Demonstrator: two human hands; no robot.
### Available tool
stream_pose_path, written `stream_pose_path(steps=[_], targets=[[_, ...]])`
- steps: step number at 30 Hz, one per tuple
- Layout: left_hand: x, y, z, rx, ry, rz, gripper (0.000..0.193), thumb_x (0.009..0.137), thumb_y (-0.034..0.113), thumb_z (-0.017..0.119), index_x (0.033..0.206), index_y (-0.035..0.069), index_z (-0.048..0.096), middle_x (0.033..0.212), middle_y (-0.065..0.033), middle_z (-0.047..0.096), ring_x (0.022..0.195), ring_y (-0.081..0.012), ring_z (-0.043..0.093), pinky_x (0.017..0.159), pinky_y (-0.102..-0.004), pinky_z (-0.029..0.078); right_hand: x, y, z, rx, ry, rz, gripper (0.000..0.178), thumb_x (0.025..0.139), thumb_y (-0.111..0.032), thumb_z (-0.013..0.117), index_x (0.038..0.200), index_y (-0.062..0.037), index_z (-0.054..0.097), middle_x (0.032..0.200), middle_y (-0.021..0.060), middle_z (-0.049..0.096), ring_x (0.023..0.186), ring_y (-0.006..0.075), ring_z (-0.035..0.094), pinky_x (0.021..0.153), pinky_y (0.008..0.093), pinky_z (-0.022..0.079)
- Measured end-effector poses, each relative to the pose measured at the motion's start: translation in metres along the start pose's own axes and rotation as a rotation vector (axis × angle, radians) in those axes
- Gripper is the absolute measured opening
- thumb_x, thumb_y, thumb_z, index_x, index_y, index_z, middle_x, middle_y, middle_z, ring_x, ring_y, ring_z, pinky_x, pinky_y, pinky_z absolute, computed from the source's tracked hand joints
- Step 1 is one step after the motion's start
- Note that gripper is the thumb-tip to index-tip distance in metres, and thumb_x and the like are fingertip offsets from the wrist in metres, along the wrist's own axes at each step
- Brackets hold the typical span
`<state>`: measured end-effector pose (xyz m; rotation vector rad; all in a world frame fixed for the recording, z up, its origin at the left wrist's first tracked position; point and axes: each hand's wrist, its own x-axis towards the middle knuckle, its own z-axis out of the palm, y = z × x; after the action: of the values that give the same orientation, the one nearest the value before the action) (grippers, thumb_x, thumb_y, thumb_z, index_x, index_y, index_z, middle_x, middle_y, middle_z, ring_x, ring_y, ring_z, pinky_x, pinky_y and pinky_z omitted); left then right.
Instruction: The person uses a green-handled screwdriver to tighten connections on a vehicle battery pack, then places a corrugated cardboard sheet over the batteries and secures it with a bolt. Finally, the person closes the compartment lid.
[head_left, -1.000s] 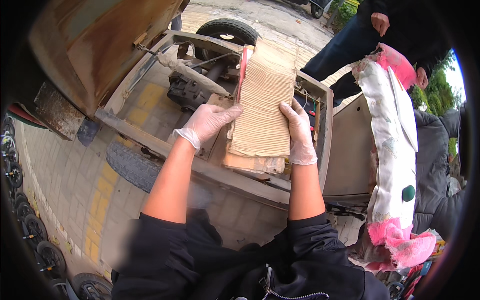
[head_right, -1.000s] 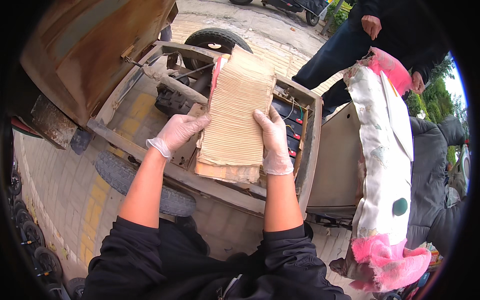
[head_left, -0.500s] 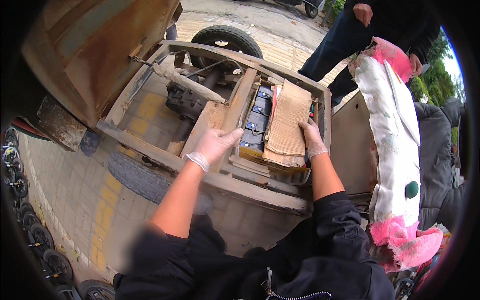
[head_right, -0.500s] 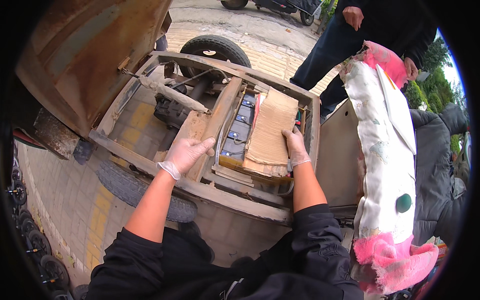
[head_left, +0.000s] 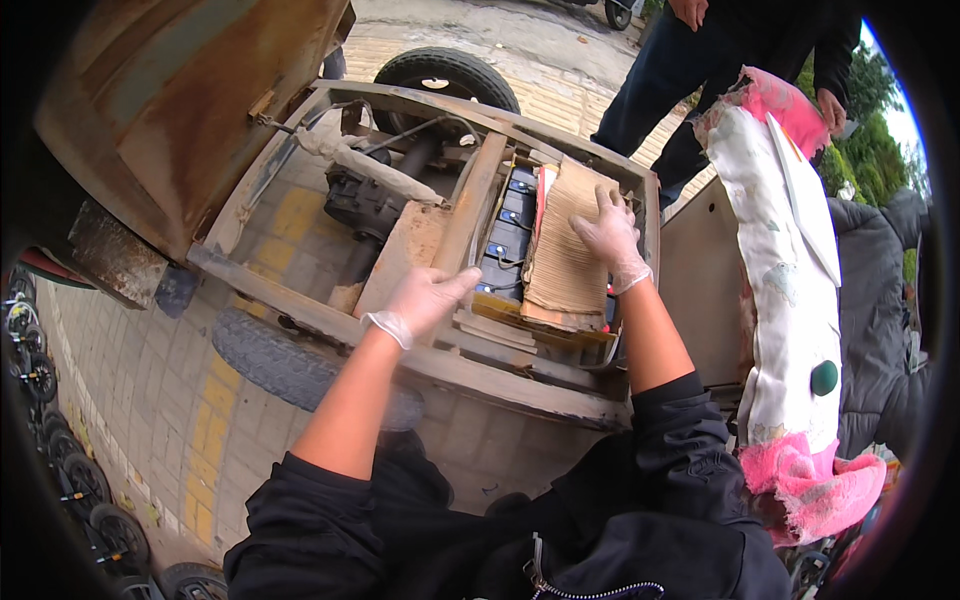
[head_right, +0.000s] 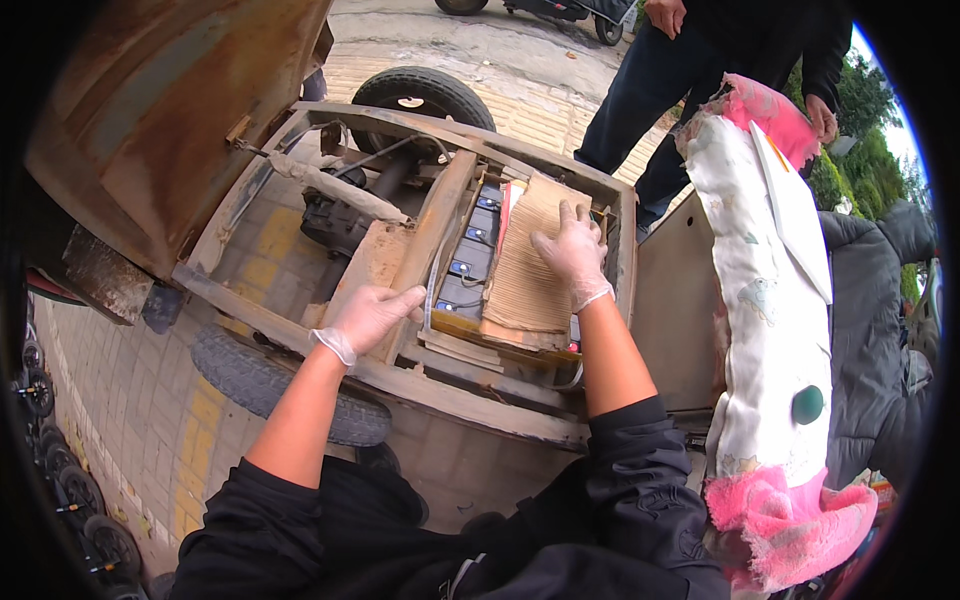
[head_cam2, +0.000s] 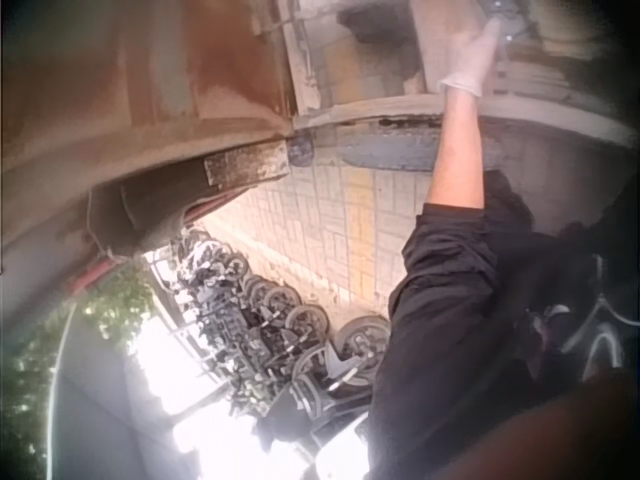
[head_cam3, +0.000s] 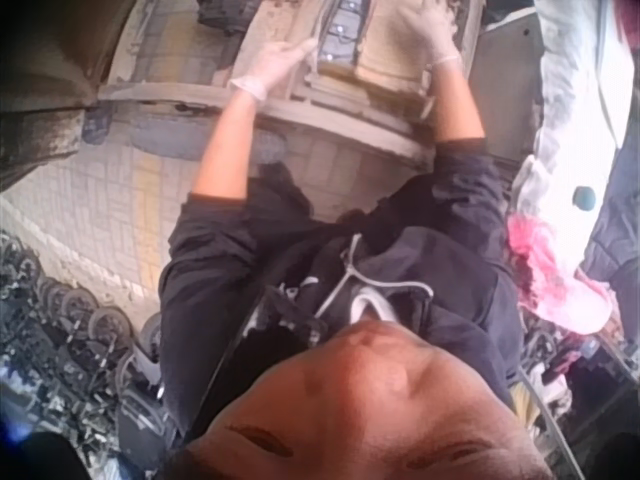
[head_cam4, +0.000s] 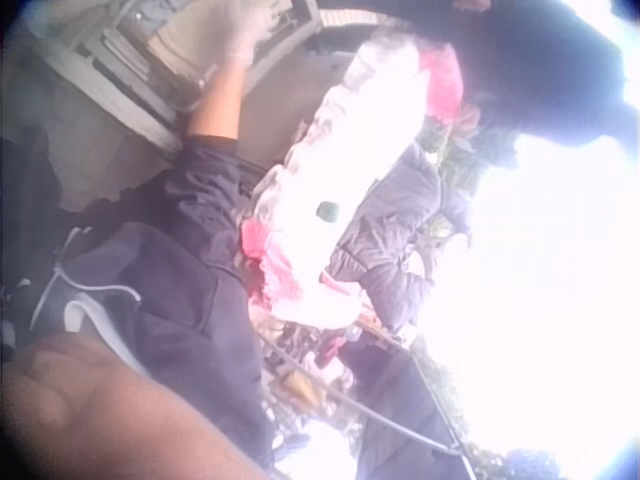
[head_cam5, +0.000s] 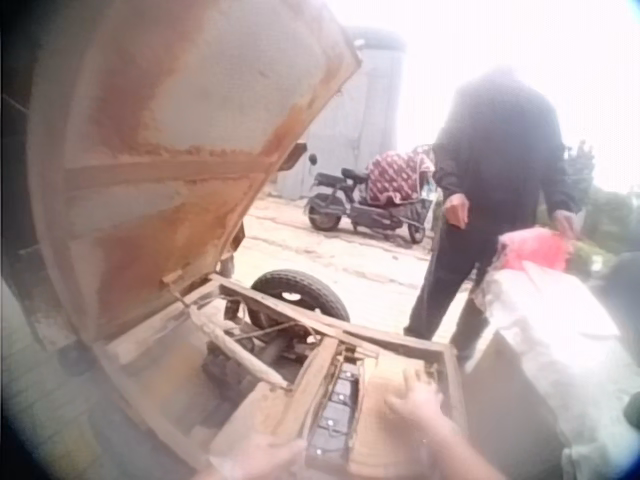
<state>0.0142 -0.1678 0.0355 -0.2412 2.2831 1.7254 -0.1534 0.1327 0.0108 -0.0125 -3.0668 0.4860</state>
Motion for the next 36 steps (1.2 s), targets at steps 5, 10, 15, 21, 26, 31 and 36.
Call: stream_pose_path(steps=[5, 10, 15, 21, 26, 31, 36], targets=[[0.002, 0.000, 0.002, 0.033, 0.003, -0.034, 0.053, 0.091, 0.056, 0.069, 0.082, 0.004, 0.078, 0.073, -0.0016, 0.065, 0.072, -0.0099, 0.056, 0.071, -0.0271, 0.047, 0.017, -0.034, 0.003, -0.190, -0.161, -0.113, 0.095, 0.079, -0.064, 0.071, 0.158, -0.0261, 0.034, 0.165, 0.0172, 0.025, 0.149, 0.0502, 0.023, 0.112, 0.0743, 0.022], [0.004, -0.003, -0.002, 0.078, 0.001, -0.053, 0.062, 0.087, 0.059, 0.070, 0.088, -0.003, 0.076, 0.078, -0.0108, 0.072, 0.073, -0.0161, 0.066, 0.074, -0.0313, 0.052, 0.039, -0.020, 0.024, -0.196, -0.400, -0.131, 0.099, 0.082, -0.078, 0.058, 0.161, -0.0279, 0.026, 0.167, 0.0144, 0.023, 0.149, 0.0521, 0.022, 0.115, 0.0689, 0.023], [0.006, -0.003, 0.002, 0.107, -0.035, -0.106, 0.059, 0.088, 0.057, 0.070, 0.087, -0.001, 0.077, 0.076, -0.0087, 0.070, 0.073, -0.0148, 0.063, 0.073, -0.0304, 0.051, 0.028, -0.007, 0.047, -0.215, -0.306, -0.136, 0.102, 0.084, -0.085, 0.049, 0.162, -0.0239, 0.023, 0.166, 0.0188, 0.024, 0.150, 0.0542, 0.014, 0.117, 0.0677, 0.018], [0.005, -0.008, 0.013, 0.080, -0.076, -0.014, 0.063, 0.089, 0.058, 0.068, 0.092, -0.005, 0.076, 0.076, -0.0114, 0.071, 0.070, -0.0173, 0.065, 0.072, -0.0324, 0.052, 0.008, -0.008, 0.049, -0.229, -0.148, -0.164, 0.094, 0.089, -0.079, 0.047, 0.161, -0.0213, 0.028, 0.166, 0.0177, 0.023, 0.151, 0.0496, 0.016, 0.116, 0.0702, 0.009], [-0.006, -0.006, 0.009, 0.132, -0.058, -0.005, 0.064, 0.090, 0.057, 0.067, 0.100, -0.005, 0.075, 0.075, -0.0114, 0.070, 0.067, -0.0178, 0.065, 0.069, -0.0330, 0.052, -0.006, -0.023, 0.018, -0.200, -0.085, -0.215, 0.095, 0.088, -0.074, 0.055, 0.160, -0.0176, 0.028, 0.165, 0.0196, 0.026, 0.151, 0.0486, 0.019, 0.116, 0.0707, 0.010], [-0.013, 0.003, 0.007, 0.097, -0.093, -0.052, 0.061, 0.090, 0.057, 0.068, 0.096, -0.003, 0.076, 0.079, -0.0091, 0.070, 0.073, -0.0145, 0.062, 0.071, -0.0310, 0.051, -0.046, -0.043, -0.011, -0.232, -0.165, -0.315, 0.100, 0.083, -0.075, 0.061, 0.157, -0.0143, 0.035, 0.162, 0.0223, 0.029, 0.149, 0.0502, 0.023, 0.117, 0.0700, 0.009], [-0.013, 0.006, 0.010, 0.082, -0.082, -0.014, 0.058, 0.091, 0.055, 0.069, 0.093, -0.002, 0.077, 0.079, -0.0054, 0.068, 0.073, -0.0118, 0.059, 0.071, -0.0293, 0.050, -0.032, -0.078, -0.023, -0.033, -0.023, -0.369, 0.084, 0.087, -0.057, 0.066, 0.152, -0.0094, 0.043, 0.153, 0.0210, 0.045, 0.143, 0.0461, 0.038, 0.115, 0.0674, 0.023]])
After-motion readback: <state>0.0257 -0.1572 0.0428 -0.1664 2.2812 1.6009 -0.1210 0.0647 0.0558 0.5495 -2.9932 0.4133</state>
